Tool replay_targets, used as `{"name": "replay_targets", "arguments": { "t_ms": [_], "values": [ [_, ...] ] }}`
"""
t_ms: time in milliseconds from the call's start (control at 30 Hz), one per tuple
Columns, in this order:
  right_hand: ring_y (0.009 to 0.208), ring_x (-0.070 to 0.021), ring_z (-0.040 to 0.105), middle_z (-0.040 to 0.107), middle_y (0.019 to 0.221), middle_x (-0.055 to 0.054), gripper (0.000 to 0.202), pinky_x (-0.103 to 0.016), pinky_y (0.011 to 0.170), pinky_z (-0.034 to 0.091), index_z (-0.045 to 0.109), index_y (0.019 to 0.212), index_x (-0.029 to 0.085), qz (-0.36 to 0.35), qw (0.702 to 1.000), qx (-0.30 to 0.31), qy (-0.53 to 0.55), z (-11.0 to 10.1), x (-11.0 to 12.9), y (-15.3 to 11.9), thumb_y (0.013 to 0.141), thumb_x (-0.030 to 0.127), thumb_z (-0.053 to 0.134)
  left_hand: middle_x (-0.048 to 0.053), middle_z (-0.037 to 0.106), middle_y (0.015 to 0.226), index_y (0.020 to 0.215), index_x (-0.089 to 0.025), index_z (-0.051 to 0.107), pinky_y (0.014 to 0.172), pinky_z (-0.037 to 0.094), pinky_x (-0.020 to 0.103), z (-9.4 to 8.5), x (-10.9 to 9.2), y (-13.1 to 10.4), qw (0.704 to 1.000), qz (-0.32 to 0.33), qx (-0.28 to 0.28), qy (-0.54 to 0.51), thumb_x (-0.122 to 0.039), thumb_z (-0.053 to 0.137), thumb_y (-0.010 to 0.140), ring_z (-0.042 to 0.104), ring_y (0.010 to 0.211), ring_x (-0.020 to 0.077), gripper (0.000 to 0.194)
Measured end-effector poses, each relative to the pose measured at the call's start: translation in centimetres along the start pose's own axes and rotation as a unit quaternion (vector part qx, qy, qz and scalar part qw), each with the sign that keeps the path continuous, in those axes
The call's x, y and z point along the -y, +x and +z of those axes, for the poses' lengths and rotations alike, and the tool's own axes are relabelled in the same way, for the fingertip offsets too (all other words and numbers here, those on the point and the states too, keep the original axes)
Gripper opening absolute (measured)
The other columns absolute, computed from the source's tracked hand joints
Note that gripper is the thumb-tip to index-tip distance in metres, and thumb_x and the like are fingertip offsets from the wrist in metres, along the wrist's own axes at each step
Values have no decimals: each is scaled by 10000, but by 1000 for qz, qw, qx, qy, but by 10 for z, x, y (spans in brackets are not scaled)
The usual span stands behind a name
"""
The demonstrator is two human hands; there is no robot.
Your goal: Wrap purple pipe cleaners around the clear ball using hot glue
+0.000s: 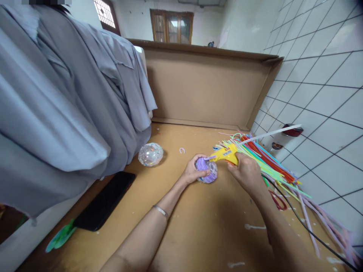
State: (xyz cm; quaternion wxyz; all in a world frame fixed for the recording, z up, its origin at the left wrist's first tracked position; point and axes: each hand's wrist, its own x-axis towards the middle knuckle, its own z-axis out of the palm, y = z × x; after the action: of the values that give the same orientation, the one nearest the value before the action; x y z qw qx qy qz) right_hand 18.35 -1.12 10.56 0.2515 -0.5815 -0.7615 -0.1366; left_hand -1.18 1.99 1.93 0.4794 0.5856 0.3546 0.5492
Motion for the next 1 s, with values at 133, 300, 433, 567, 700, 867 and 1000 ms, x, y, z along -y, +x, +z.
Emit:
{"name": "replay_targets", "arguments": {
  "t_ms": [133,300,433,567,700,867,1000],
  "values": [
    [620,-196,530,607,686,-72,99,-285,566,265,543,736,194,8,1000,7,-8,-3,0,1,765,286,519,65,651,1048,1049,-155,594,879,469,302,0,0,0,1000,-12,0,-4,-423,869,466,604,977,219,697],
    [625,-197,533,616,695,-82,108,-283,563,257,554,732,188,26,999,14,-14,-3,-1,2,758,291,531,73,654,1066,1056,-149,594,899,474,315,-1,3,0,1000,-6,3,-12,-419,871,486,611,989,225,689],
    [621,-198,536,611,682,-77,110,-281,565,267,562,745,184,26,1000,4,-7,0,-1,2,758,286,523,86,649,1088,1047,-144,590,922,466,328,0,2,0,1000,6,6,-11,-429,865,493,603,1017,233,681],
    [607,-194,531,602,665,-65,110,-280,560,264,555,736,192,20,1000,-1,-4,3,-2,2,768,283,502,82,648,1093,1042,-145,593,924,461,320,0,1,0,1000,4,4,-3,-431,862,485,601,1016,230,682],
    [624,-199,540,617,686,-73,107,-280,564,270,558,745,191,22,1000,3,-10,2,-1,2,764,291,522,69,647,1040,1048,-146,589,878,470,309,-1,0,0,1000,-1,1,6,-425,852,485,600,983,224,681],
    [621,-199,536,617,682,-72,111,-283,567,267,559,736,195,22,1000,10,-14,-1,0,1,769,295,524,55,644,993,1040,-150,593,851,470,302,0,1,0,1000,-6,-1,9,-430,854,474,599,942,213,684],
    [625,-201,536,619,691,-76,109,-283,570,269,561,738,193,20,1000,16,-11,-3,-1,2,769,291,525,53,645,989,1043,-152,592,850,469,300,0,3,0,1000,-6,-4,7,-446,859,467,598,946,214,700]
  ]
}}
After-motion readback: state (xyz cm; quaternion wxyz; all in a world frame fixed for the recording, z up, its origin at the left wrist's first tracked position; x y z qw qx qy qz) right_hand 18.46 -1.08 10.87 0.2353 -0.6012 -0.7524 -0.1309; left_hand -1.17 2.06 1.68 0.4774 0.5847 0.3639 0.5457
